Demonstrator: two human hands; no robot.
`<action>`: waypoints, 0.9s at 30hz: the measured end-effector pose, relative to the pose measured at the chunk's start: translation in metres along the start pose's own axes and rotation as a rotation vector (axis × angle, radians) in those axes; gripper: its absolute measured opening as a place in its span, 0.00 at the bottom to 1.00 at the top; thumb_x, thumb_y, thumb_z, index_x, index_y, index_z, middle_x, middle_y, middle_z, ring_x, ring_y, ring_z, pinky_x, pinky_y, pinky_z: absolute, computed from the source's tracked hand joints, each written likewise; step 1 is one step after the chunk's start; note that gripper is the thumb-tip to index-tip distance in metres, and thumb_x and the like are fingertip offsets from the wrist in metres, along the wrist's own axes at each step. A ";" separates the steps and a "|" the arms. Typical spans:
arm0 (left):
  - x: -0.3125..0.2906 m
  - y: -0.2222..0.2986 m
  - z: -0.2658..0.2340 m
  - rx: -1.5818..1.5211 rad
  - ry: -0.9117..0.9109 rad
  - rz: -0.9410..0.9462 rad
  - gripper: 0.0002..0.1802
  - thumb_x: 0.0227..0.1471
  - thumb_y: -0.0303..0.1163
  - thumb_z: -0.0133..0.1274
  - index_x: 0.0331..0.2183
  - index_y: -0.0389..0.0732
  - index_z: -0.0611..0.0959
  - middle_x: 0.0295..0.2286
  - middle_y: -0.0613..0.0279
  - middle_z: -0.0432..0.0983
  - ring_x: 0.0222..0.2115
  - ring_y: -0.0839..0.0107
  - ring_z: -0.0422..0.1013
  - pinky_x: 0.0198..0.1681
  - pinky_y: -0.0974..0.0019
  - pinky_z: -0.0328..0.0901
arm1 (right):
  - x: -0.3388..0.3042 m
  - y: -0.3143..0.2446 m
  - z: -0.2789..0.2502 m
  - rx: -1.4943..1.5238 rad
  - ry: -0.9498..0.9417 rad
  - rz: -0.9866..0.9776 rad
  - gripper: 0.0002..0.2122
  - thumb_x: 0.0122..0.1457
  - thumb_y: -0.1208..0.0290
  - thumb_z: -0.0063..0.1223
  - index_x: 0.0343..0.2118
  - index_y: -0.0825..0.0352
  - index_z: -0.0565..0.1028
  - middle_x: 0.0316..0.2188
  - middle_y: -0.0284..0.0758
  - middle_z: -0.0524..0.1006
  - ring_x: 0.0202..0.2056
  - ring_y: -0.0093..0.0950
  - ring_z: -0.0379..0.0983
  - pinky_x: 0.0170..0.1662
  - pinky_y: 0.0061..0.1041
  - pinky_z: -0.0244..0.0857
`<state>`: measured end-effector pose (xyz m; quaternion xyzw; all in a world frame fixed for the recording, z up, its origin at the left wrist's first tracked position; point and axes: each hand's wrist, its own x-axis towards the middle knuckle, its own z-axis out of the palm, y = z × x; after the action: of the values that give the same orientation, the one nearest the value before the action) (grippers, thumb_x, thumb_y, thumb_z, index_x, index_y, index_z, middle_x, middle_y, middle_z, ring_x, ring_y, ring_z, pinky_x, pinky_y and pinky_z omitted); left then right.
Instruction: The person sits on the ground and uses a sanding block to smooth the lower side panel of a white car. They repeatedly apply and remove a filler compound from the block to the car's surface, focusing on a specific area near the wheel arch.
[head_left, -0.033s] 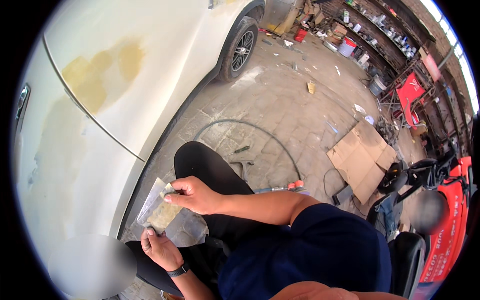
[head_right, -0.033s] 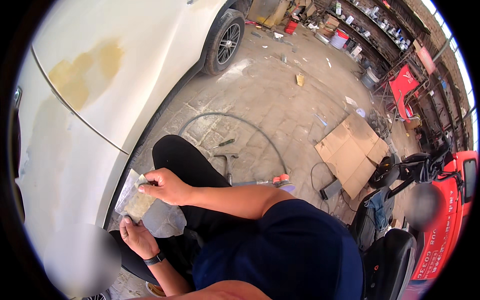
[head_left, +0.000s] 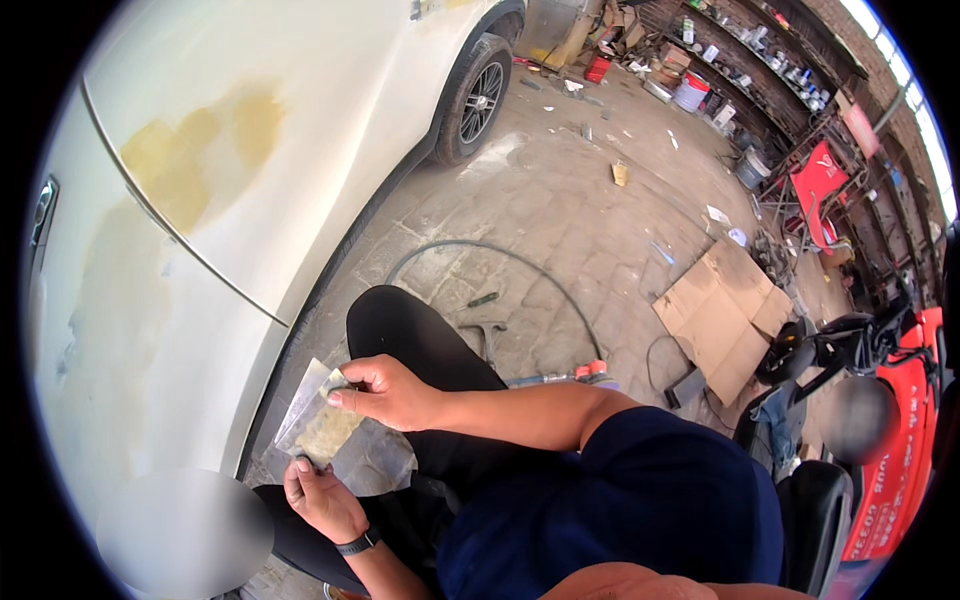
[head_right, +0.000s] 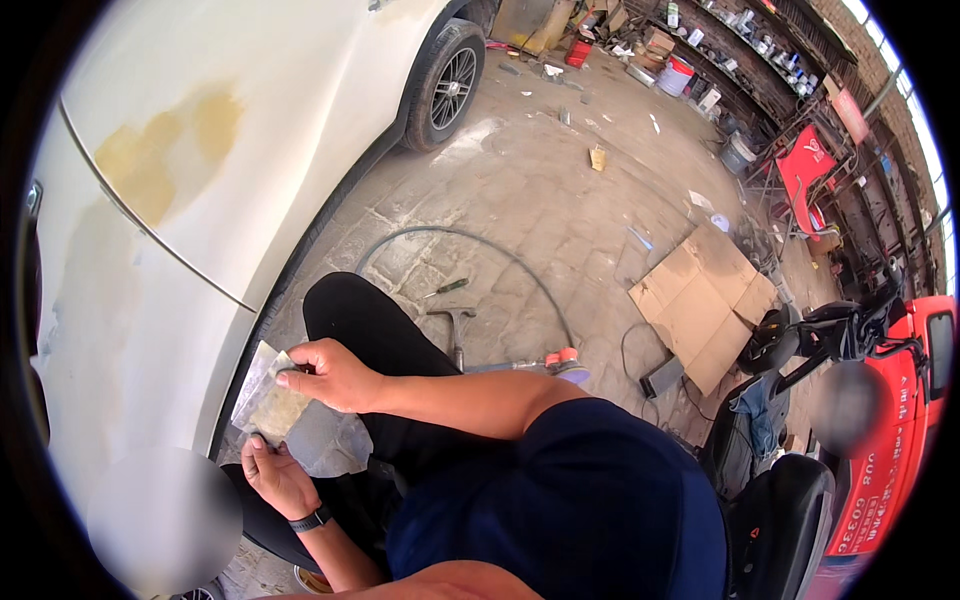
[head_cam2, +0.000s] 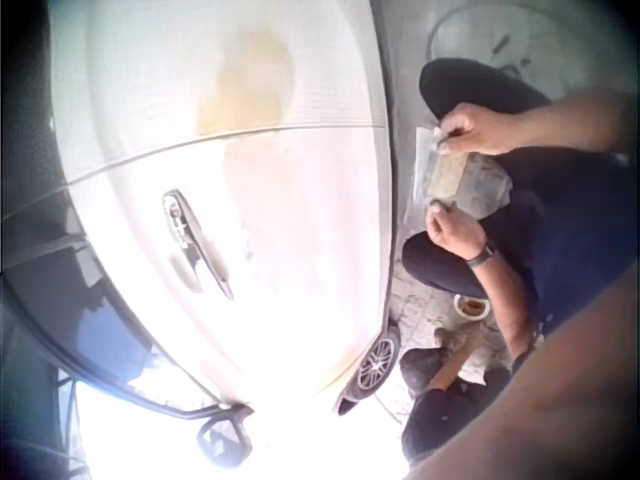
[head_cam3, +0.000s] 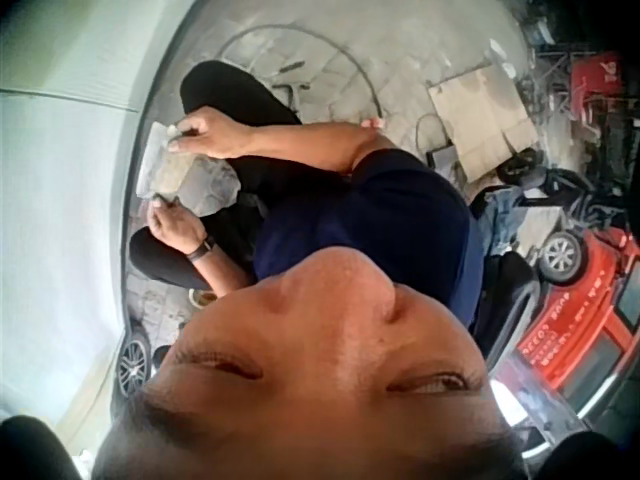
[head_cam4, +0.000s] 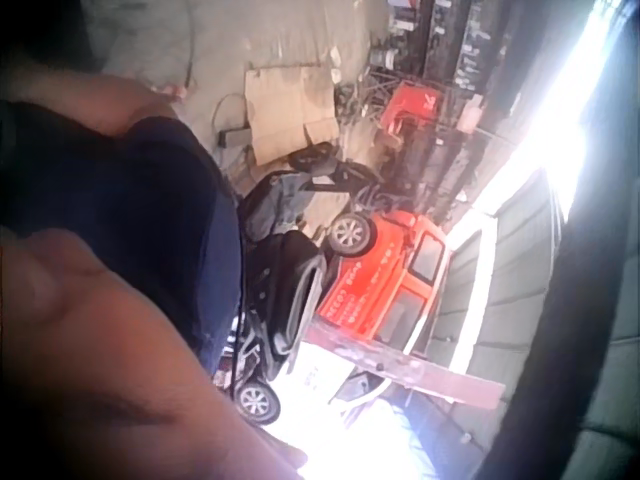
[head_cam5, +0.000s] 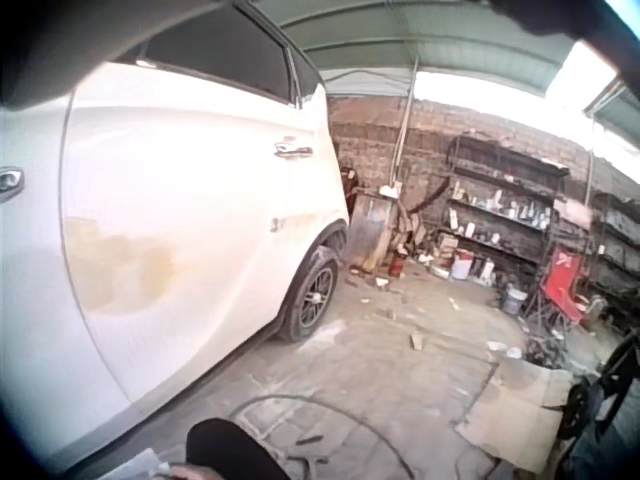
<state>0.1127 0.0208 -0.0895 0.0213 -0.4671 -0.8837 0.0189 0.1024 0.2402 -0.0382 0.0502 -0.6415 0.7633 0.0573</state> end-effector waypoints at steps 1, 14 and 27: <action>-0.003 -0.002 0.000 0.005 0.044 -0.016 0.04 0.65 0.29 0.57 0.38 0.38 0.83 0.35 0.65 0.78 0.33 0.76 0.70 0.39 0.70 0.65 | -0.001 0.000 0.000 0.002 0.028 -0.016 0.10 0.68 0.69 0.59 0.31 0.69 0.79 0.20 0.19 0.66 0.25 0.10 0.56 0.25 0.21 0.52; -0.023 -0.006 0.045 -0.051 -0.231 -0.111 0.29 0.71 0.48 0.46 0.59 0.34 0.73 0.54 0.52 0.74 0.54 0.62 0.70 0.59 0.59 0.63 | -0.008 0.016 0.022 0.632 0.202 0.079 0.10 0.67 0.73 0.61 0.46 0.74 0.80 0.38 0.32 0.82 0.42 0.17 0.76 0.46 0.21 0.71; -0.011 0.015 0.036 -0.055 -0.289 -0.118 0.29 0.71 0.46 0.45 0.61 0.33 0.71 0.57 0.52 0.73 0.57 0.61 0.70 0.61 0.55 0.65 | -0.034 0.013 0.012 0.458 -0.021 0.120 0.17 0.70 0.55 0.56 0.40 0.69 0.82 0.33 0.26 0.80 0.32 0.14 0.69 0.33 0.18 0.61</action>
<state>0.1216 0.0426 -0.0565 -0.0792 -0.4385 -0.8897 -0.0997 0.1338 0.2255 -0.0536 0.0316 -0.4539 0.8905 -0.0076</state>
